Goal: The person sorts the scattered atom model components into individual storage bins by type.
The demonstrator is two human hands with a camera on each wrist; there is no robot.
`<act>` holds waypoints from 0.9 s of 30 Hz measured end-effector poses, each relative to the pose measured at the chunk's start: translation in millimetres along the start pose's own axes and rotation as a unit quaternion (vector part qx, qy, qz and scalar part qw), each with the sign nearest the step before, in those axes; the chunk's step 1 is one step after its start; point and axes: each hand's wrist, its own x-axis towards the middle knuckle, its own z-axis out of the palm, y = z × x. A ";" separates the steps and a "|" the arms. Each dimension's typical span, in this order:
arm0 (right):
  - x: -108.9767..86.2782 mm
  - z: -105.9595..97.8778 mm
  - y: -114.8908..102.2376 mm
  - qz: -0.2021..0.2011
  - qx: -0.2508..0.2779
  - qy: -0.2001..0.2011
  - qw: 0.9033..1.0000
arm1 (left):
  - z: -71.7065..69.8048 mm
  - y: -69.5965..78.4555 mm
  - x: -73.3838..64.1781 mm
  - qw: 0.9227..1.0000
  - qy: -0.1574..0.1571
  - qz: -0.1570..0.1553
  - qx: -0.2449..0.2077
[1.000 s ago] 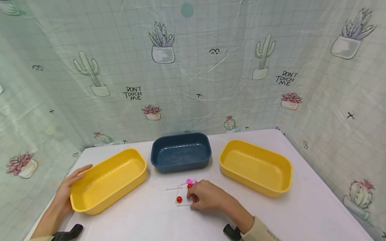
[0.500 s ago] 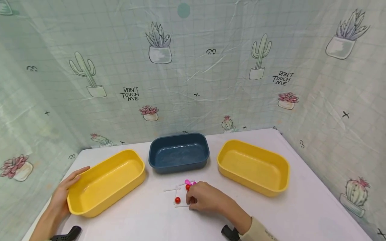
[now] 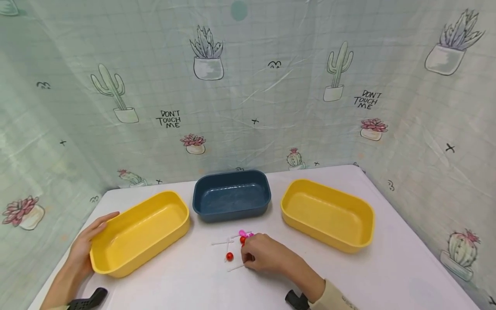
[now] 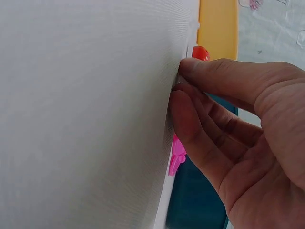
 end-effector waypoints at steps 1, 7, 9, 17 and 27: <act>-0.4 -0.4 0.0 -0.001 -0.001 0.000 1.000 | 0.3 0.3 0.4 1.000 0.001 -0.001 0.001; -2.8 -4.8 0.8 -0.009 -0.016 0.002 1.000 | -0.8 1.2 -0.1 1.000 -0.013 -0.002 -0.018; -3.8 -6.2 2.0 -0.012 -0.014 0.008 1.000 | -0.6 1.2 -0.1 1.000 -0.017 -0.003 -0.022; -5.8 -10.1 3.7 -0.032 0.002 0.034 0.999 | 1.1 1.5 1.6 1.000 -0.019 -0.003 -0.013; -1.2 -16.1 -2.7 -0.043 0.031 0.048 0.997 | 2.0 2.6 -0.1 0.999 -0.027 0.002 -0.033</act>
